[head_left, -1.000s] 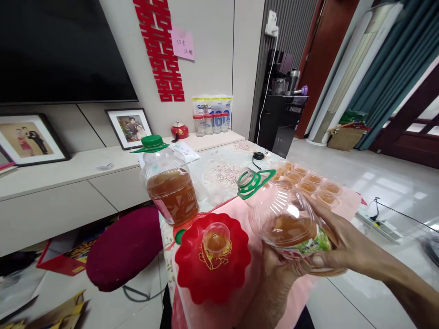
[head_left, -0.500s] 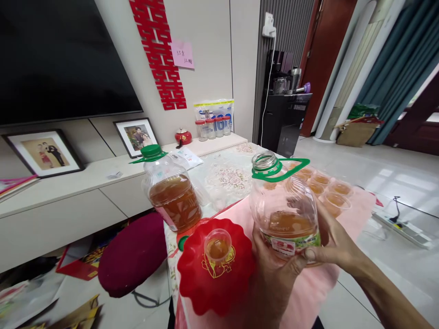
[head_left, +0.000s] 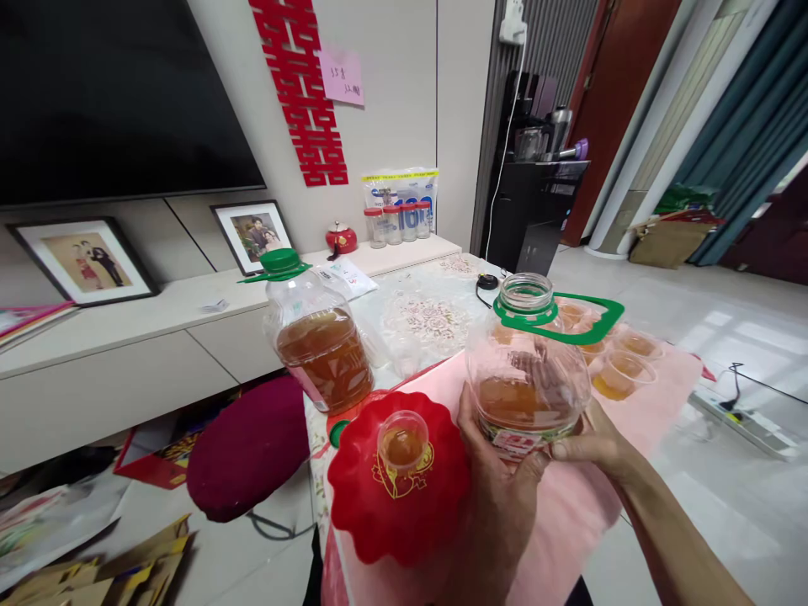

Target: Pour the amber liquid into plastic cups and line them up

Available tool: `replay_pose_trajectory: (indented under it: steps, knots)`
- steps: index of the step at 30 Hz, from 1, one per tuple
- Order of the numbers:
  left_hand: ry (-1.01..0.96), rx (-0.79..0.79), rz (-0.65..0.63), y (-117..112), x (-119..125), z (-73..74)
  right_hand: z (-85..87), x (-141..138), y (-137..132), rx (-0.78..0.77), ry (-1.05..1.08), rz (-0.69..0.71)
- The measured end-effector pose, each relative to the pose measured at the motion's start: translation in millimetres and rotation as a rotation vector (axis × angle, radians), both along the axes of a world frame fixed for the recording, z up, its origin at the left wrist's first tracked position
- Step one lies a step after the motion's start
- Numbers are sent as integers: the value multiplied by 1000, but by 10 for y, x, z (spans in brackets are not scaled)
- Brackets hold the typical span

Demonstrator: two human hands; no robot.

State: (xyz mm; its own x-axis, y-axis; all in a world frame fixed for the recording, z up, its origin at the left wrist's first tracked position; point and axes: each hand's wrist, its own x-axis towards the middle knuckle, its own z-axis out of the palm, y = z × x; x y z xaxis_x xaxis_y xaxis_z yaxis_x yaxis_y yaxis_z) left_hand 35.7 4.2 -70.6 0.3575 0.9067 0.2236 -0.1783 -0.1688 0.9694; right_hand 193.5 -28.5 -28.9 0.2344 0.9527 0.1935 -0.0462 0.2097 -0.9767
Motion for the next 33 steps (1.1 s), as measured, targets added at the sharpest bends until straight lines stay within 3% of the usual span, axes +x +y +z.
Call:
replay_pose_trajectory:
  steps: [5, 12, 18, 25, 33]
  knots:
    - [-19, -107, -16, -14, -2, 32, -130, 58, -22, -20, 52, -21]
    - [12, -77, -3, 3, 25, 15, -262, 113, -78, -20, 93, -37]
    - [99, 59, 93, 16, 30, -82, -296, 84, -136, -21, 86, -69]
    - [195, 260, 183, -115, 59, -173, -336, -182, -242, 9, 105, -140]
    - [312, 498, 284, -236, 41, -199, -630, -339, -479, 23, 214, -301]
